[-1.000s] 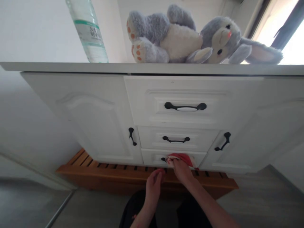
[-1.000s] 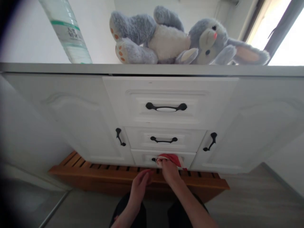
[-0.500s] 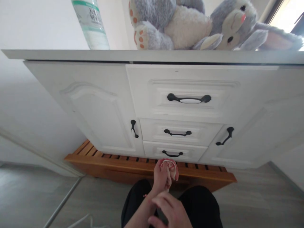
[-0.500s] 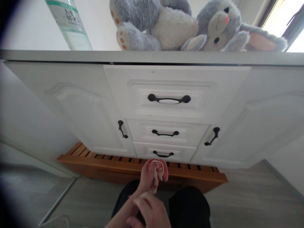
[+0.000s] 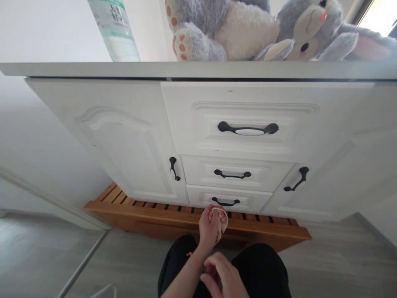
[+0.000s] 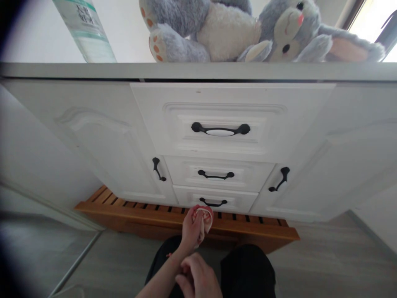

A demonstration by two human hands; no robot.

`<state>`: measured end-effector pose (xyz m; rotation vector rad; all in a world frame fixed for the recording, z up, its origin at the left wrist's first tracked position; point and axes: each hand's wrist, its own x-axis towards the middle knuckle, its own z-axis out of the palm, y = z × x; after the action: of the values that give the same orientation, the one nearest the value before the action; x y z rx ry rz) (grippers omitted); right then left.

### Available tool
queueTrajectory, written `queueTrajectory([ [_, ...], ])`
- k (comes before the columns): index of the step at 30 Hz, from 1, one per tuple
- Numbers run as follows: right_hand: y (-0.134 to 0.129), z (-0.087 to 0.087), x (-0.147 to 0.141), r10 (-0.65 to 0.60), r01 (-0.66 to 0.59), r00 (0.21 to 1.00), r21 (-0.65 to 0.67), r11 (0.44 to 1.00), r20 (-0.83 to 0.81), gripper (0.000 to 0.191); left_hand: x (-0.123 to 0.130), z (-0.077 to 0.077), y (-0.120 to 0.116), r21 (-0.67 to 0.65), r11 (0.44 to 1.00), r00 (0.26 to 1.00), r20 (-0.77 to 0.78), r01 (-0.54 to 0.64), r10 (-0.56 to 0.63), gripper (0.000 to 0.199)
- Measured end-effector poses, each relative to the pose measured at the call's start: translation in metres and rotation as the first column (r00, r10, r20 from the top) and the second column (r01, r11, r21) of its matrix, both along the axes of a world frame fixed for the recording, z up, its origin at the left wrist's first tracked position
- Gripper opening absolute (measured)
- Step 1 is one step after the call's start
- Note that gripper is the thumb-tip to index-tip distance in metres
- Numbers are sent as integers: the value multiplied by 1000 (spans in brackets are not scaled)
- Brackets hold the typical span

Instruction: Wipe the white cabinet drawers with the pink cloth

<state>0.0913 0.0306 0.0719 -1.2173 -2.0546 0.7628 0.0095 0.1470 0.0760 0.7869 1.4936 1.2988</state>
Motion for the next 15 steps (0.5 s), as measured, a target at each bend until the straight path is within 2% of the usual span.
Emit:
queueTrajectory([
  [3,6,13,-15,5,-8,999,96,995,32,13,0,-5,1,8,1000,999,-34,-7,8,37],
  [5,8,13,-22,-15,5,998,160,987,62,10,-2,-8,1,12,1000,998,-56,-19,20,36],
  [7,6,6,-27,-34,8,994,249,968,102,8,-5,-12,0,14,999,996,-76,-37,37,35],
  [11,-3,-8,-36,-119,39,980,433,900,159,18,-8,-18,-2,18,998,992,-112,-57,59,32],
  [15,-10,-23,-39,-202,116,969,454,883,145,19,-7,-17,-4,5,997,991,-113,-73,74,28],
])
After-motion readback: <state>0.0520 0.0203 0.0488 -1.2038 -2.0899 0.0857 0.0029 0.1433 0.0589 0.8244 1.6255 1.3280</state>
